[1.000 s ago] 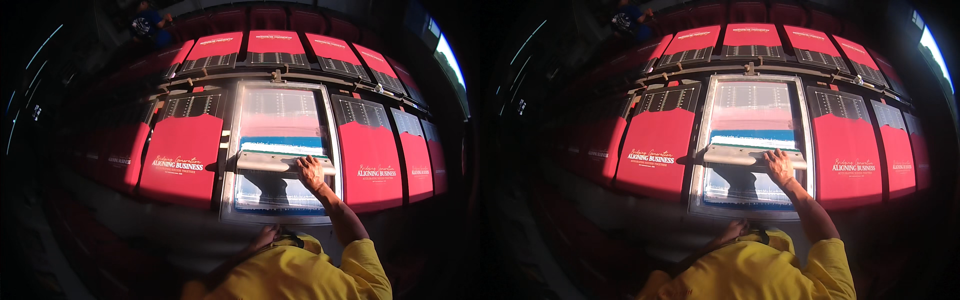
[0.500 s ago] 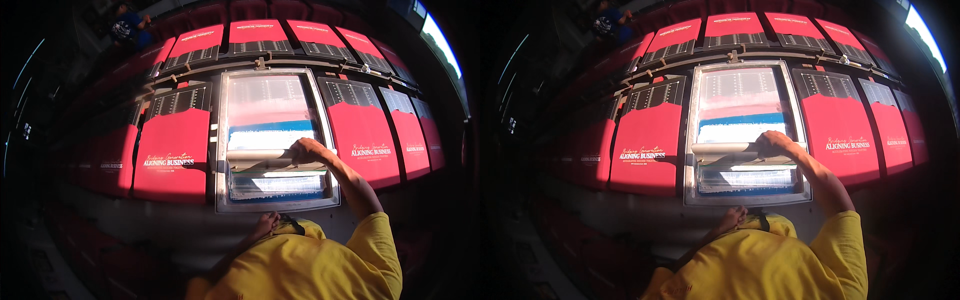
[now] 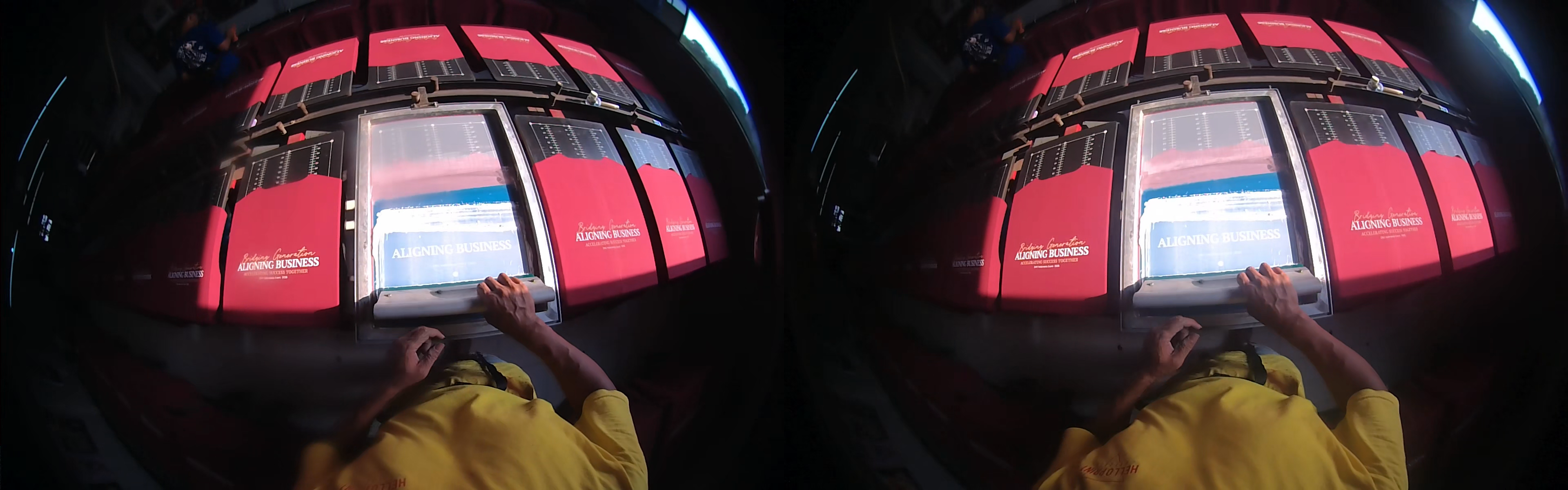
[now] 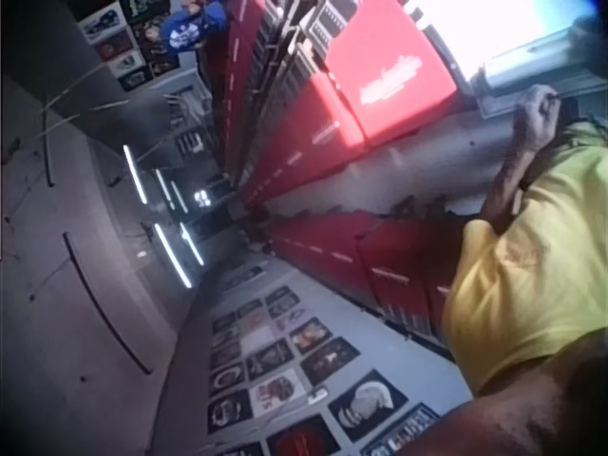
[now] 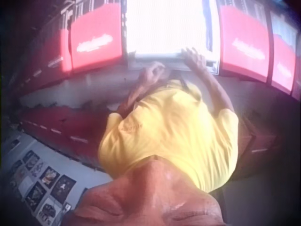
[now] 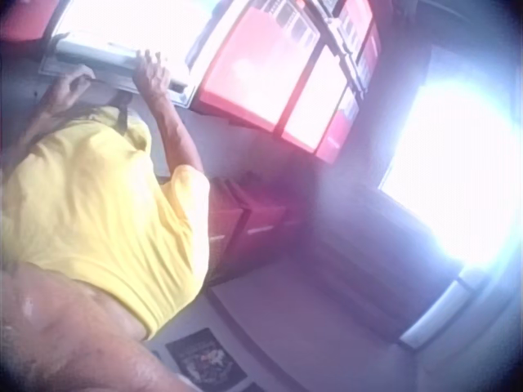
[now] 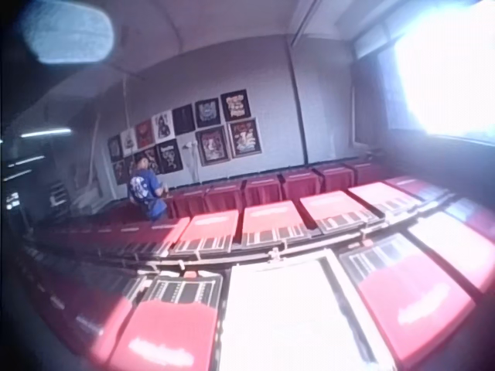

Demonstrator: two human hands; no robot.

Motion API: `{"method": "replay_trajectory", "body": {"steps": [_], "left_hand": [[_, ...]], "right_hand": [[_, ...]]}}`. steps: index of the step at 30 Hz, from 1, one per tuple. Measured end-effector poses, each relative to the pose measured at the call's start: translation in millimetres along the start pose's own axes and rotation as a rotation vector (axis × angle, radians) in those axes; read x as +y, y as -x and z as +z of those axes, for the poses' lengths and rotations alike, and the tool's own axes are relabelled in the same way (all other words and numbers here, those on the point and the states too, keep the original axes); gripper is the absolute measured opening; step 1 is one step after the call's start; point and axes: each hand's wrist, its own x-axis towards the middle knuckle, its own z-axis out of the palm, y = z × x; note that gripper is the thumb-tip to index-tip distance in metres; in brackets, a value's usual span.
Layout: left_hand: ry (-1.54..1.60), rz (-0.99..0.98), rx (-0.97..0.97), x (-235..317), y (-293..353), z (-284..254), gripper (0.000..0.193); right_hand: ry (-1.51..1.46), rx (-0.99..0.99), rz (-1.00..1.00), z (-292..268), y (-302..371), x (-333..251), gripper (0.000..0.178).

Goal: The person performs screen printing on red t-shirts using a squeegee and a frame, applying white ink to garments arranged on a long line of boards.

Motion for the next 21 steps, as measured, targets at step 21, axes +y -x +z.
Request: {"method": "replay_trajectory", "body": {"steps": [21], "left_hand": [[-0.765, 0.249, 0.116, -81, -76, -68, 0.016]], "right_hand": [[0.013, 0.343, -0.053, -9, 16, 84, 0.013]]}}
